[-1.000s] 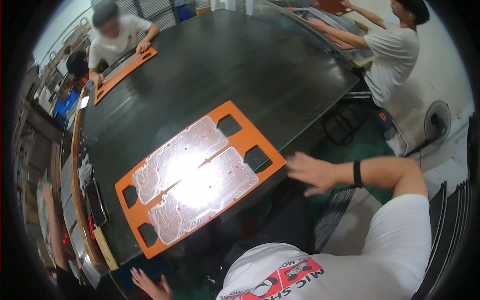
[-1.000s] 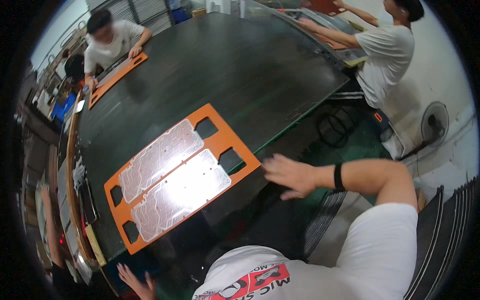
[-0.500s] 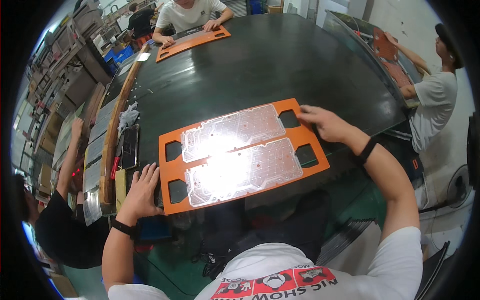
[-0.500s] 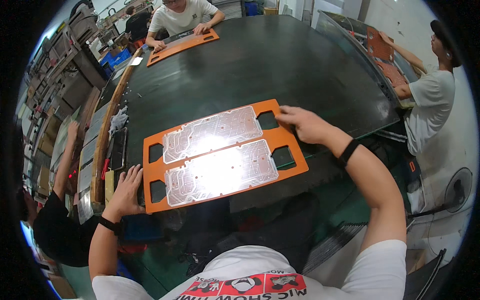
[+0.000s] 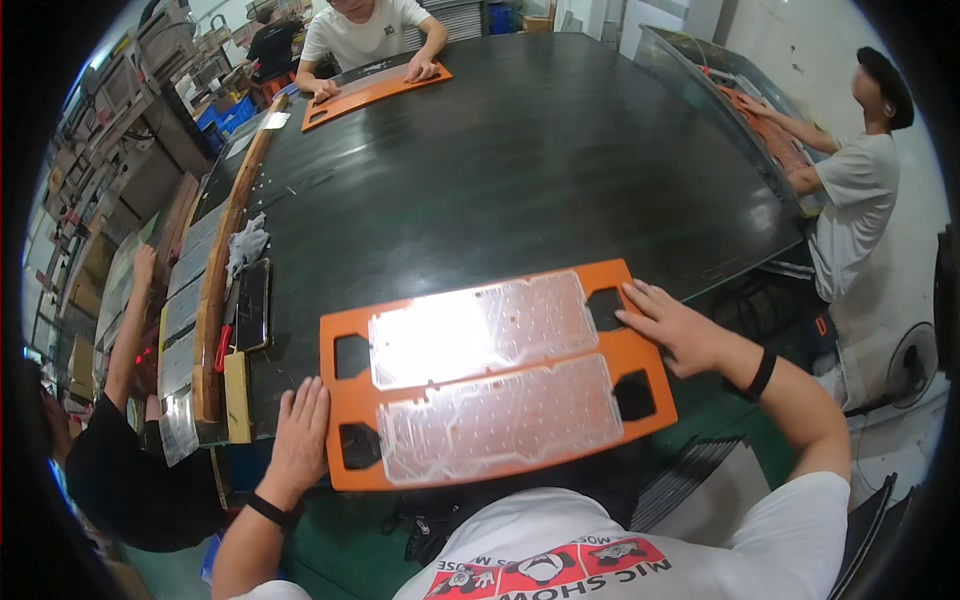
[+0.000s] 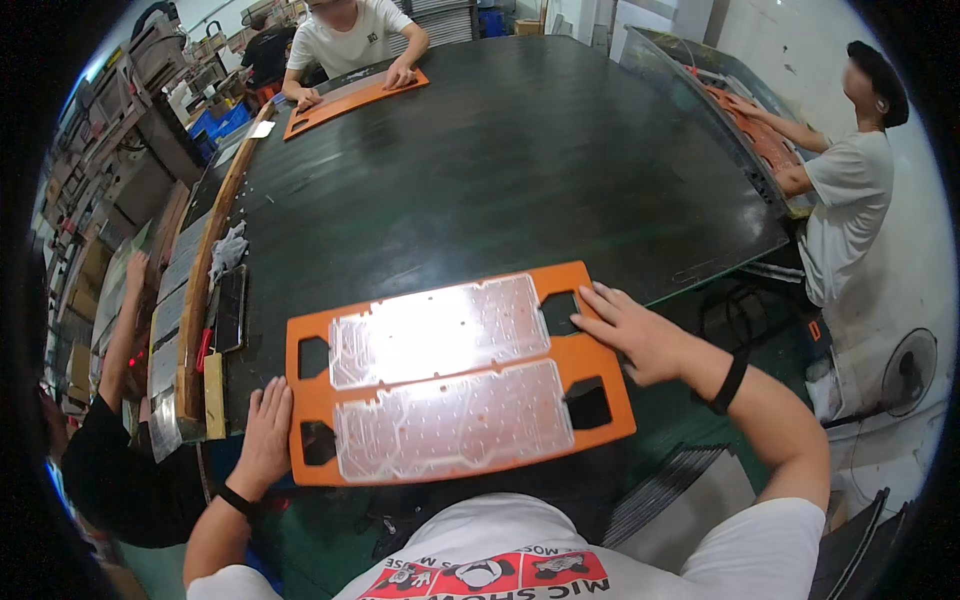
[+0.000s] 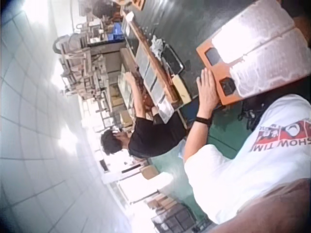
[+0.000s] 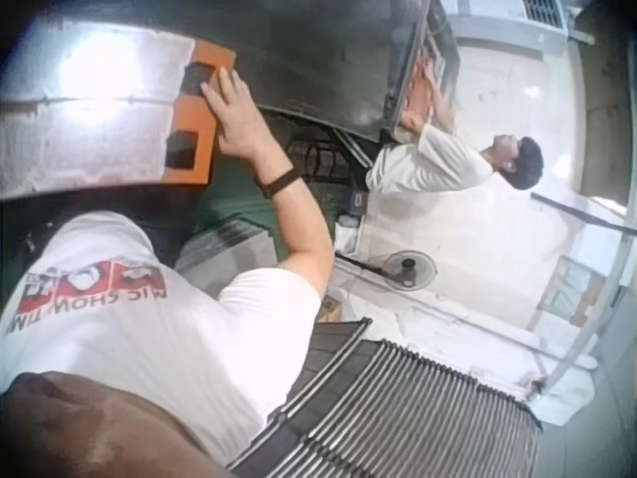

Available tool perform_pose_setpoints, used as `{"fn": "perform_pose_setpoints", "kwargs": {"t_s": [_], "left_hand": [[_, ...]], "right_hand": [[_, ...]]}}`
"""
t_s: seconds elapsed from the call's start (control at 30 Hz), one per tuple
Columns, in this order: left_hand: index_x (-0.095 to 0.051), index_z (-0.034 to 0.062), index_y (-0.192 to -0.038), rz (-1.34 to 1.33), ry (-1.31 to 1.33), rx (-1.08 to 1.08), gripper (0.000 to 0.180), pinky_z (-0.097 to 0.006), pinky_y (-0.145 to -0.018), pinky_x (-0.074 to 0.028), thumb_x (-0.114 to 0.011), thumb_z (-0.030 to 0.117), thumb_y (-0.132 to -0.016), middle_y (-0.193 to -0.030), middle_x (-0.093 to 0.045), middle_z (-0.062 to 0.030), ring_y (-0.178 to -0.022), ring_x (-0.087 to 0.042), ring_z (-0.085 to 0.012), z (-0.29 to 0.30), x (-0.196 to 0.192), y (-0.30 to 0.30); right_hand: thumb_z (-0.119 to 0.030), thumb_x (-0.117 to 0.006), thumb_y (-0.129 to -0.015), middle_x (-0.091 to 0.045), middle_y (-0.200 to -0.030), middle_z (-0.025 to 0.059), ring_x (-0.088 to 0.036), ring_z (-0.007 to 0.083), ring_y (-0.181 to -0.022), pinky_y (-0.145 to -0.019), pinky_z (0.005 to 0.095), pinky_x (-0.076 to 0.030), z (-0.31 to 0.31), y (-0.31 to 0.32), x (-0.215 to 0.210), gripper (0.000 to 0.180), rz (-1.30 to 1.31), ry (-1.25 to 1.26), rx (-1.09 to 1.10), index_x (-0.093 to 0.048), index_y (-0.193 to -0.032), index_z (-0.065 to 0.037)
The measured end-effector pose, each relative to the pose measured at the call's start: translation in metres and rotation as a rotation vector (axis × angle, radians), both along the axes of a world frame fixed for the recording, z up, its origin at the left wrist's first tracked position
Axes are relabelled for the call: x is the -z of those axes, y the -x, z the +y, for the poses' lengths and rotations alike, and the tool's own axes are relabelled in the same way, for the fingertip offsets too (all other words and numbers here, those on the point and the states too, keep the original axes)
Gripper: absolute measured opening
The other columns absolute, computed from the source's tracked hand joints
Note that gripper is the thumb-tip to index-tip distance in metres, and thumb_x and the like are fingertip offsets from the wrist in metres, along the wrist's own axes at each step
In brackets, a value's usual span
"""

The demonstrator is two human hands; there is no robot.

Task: Assembling electronic components by placing them into an alignment jig and inspecting the result.

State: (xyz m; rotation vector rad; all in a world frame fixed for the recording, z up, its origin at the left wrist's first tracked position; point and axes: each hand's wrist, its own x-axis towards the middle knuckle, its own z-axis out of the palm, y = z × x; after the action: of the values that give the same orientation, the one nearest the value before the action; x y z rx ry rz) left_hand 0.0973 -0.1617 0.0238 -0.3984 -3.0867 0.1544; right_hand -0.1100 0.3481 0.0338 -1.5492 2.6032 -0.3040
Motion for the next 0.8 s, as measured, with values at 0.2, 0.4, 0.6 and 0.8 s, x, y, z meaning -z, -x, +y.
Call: {"fn": "perform_pose_setpoints", "kwargs": {"t_s": [0.2, 0.4, 0.6, 0.8], "left_hand": [[-0.051, -0.0034, -0.117, 0.27, -0.093, 0.17, 0.042, -0.05, -0.101, -0.034, -0.057, 0.009, -0.077, -0.124, -0.053, -0.021, -0.118, -0.049, -0.0382, -0.008, 0.007, 0.018], [-0.055, -0.0004, -0.095, 0.503, -0.842, 0.182, 0.021, -0.041, -0.085, -0.046, -0.059, 0.019, -0.087, -0.096, -0.061, -0.0172, -0.095, -0.059, -0.0329, -0.001, -0.019, 0.043], [-0.055, -0.0059, -0.08, 0.373, -1.004, -0.39, 0.037, -0.037, -0.062, -0.041, -0.053, 0.028, -0.094, -0.069, -0.056, -0.0111, -0.067, -0.053, -0.0213, 0.023, -0.042, 0.104], [-0.067, -0.0073, -0.087, -0.129, -0.54, -0.716, 0.066, -0.045, -0.083, -0.047, -0.04, 0.053, -0.092, -0.085, -0.063, -0.0306, -0.091, -0.062, -0.0438, 0.011, -0.01, 0.154]], "right_hand": [[-0.008, -0.063, -0.078, -0.043, -0.136, 0.0229, -0.041, 0.0399, -0.125, -0.108, 0.0473, -0.03, 0.006, -0.007, 0.009, 0.055, 0.214, 0.158, 0.013, -0.044, -0.129, 0.002], [-0.009, -0.061, -0.081, -0.059, -0.102, 0.0134, -0.057, 0.0293, -0.095, -0.086, 0.0364, -0.045, 0.001, 0.012, -0.02, 0.037, 0.075, 0.53, -0.001, -0.053, -0.115, 0.001], [-0.034, -0.041, -0.1, -0.057, -0.079, 0.015, -0.055, 0.0239, -0.074, -0.071, 0.0345, -0.045, -0.022, 0.051, -0.003, 0.041, -0.153, 0.752, 0.664, -0.056, -0.1, 0.004], [-0.035, -0.034, -0.097, -0.062, -0.092, 0.029, -0.058, 0.0442, -0.091, -0.084, 0.0496, -0.044, -0.045, 0.078, 0.008, 0.052, -0.159, 0.175, 0.891, -0.063, -0.089, 0.008]]}}
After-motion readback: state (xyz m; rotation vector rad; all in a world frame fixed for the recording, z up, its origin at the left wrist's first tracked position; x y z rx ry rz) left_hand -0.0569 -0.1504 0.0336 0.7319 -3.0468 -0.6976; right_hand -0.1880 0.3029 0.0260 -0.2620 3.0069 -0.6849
